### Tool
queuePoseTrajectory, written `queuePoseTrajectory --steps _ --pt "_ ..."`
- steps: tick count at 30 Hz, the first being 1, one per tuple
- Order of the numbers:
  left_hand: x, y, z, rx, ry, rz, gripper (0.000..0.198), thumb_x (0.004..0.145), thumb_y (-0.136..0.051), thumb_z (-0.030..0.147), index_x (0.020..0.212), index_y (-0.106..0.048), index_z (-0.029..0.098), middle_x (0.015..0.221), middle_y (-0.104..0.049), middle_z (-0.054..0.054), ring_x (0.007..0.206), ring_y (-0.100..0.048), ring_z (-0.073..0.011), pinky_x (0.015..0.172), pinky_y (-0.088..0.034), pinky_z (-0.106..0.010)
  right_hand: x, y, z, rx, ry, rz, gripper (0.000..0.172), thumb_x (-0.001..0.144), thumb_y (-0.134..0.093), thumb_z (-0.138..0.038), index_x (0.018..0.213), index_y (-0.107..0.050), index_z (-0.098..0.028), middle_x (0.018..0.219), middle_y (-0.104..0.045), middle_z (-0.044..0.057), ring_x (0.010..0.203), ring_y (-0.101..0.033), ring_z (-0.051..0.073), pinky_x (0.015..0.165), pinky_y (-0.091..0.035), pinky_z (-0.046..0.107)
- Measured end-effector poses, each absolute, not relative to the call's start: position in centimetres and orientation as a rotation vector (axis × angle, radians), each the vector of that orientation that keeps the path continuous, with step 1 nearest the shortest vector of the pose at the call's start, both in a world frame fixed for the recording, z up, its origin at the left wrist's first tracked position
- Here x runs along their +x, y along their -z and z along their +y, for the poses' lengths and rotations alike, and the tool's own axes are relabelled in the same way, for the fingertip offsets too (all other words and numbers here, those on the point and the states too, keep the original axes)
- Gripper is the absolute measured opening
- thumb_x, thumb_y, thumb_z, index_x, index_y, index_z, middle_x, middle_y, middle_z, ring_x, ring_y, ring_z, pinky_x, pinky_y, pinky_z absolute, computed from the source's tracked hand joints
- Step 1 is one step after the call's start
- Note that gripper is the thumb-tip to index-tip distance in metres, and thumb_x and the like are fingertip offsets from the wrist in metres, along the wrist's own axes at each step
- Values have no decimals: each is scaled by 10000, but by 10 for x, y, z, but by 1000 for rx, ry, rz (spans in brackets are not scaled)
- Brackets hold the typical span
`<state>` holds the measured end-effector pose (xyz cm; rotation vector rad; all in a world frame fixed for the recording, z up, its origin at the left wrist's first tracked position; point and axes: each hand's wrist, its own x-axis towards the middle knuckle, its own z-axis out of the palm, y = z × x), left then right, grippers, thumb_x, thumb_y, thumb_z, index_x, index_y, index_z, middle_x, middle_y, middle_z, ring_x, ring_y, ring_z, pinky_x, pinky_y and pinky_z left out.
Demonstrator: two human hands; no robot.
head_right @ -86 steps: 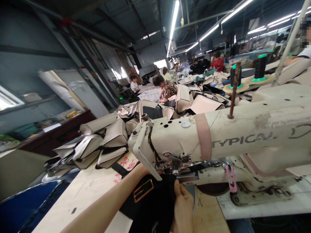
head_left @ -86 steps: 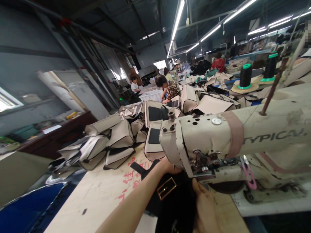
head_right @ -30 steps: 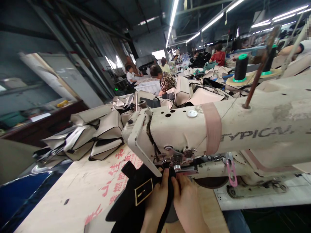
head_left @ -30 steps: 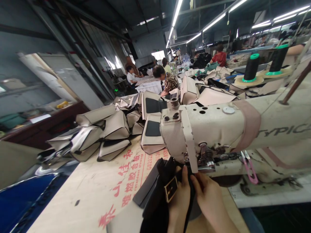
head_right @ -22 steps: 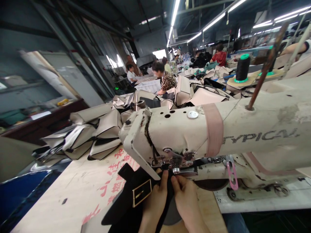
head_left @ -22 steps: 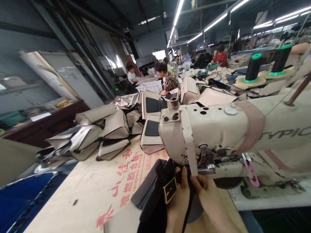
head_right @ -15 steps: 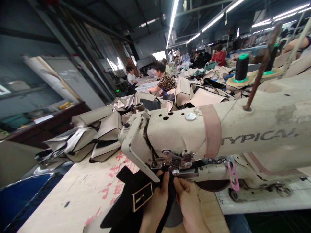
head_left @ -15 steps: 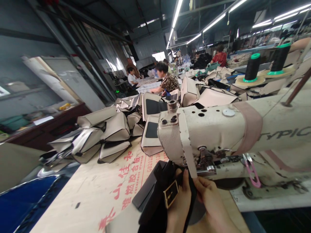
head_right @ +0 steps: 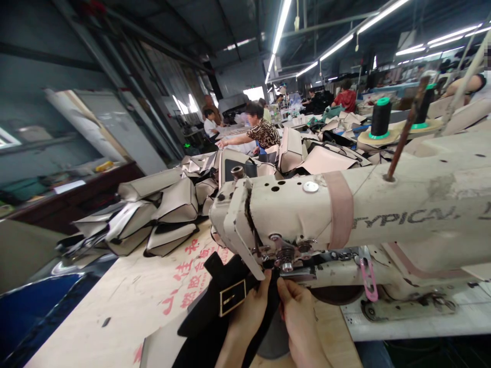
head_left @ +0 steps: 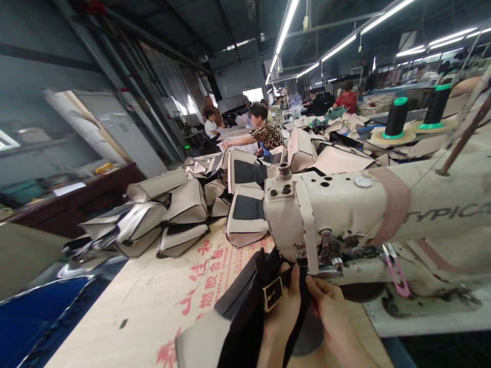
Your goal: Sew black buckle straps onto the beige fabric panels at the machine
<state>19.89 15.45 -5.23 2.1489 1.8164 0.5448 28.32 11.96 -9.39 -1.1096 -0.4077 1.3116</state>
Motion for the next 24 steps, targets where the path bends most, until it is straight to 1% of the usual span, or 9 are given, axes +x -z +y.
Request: queuePoseTrajectory --steps 2,6,9,12,14,16,19,21,24 --pt "197 56 154 2247 -493 1830 361 878 -333 375 999 -632 215 1067 -646 -62 1107 -517 -241 1001 -335 -367 284 94 119 -1122 -1318 -414 429 587 -684 -559 520 -560 -154 370 -355 -63 344 -224 59 362 -115 215" --pt "197 58 153 2288 -461 1858 397 886 -313 405 975 -643 202 1015 -662 -74 1105 -517 -245 1012 -321 -383 286 93 117 -1127 -1336 -430 427 597 -672 -562 538 -571 -151 377 -354 -61 352 -237 63 373 -125 216" --pt "199 52 152 2201 -539 1793 374 895 -297 374 972 -628 217 991 -668 -50 1049 -554 -218 976 -361 -373 288 91 116 -1111 -1333 -456 421 608 -663 -558 546 -576 -151 389 -372 -57 353 -250 62 378 -126 212" --pt "200 45 152 2118 -590 1716 348 900 -288 325 916 -623 228 904 -681 -32 941 -601 -187 892 -427 -331 289 89 115 -1134 -1304 -492 434 610 -657 -560 507 -551 -152 385 -371 -53 349 -259 63 371 -133 210" --pt "200 44 154 2101 -598 1689 331 899 -294 309 888 -614 227 883 -679 -28 888 -611 -177 846 -447 -313 289 88 116 -1152 -1284 -515 445 608 -655 -563 481 -528 -156 378 -366 -52 343 -262 63 363 -143 210" --pt "199 45 155 2095 -626 1680 309 895 -308 312 876 -605 227 905 -673 -25 890 -603 -177 854 -437 -317 289 88 116 -1160 -1271 -529 446 612 -651 -564 478 -527 -157 370 -360 -54 334 -261 63 357 -144 210" --pt "199 48 154 2078 -670 1706 290 888 -330 321 879 -604 227 943 -667 -28 966 -577 -190 916 -391 -337 290 91 118 -1163 -1259 -541 445 618 -646 -565 488 -540 -153 364 -358 -54 323 -264 62 348 -142 209" --pt "200 48 153 2047 -674 1715 292 890 -328 311 869 -607 227 920 -671 -23 966 -581 -180 904 -398 -312 292 93 119 -1168 -1271 -555 449 621 -643 -569 498 -545 -148 370 -362 -53 325 -268 61 345 -147 207" --pt "202 46 153 2021 -638 1720 282 891 -339 300 848 -608 229 879 -678 -7 884 -609 -150 811 -435 -250 294 95 119 -1177 -1297 -572 456 622 -639 -573 513 -547 -141 384 -363 -54 338 -270 57 345 -158 201"
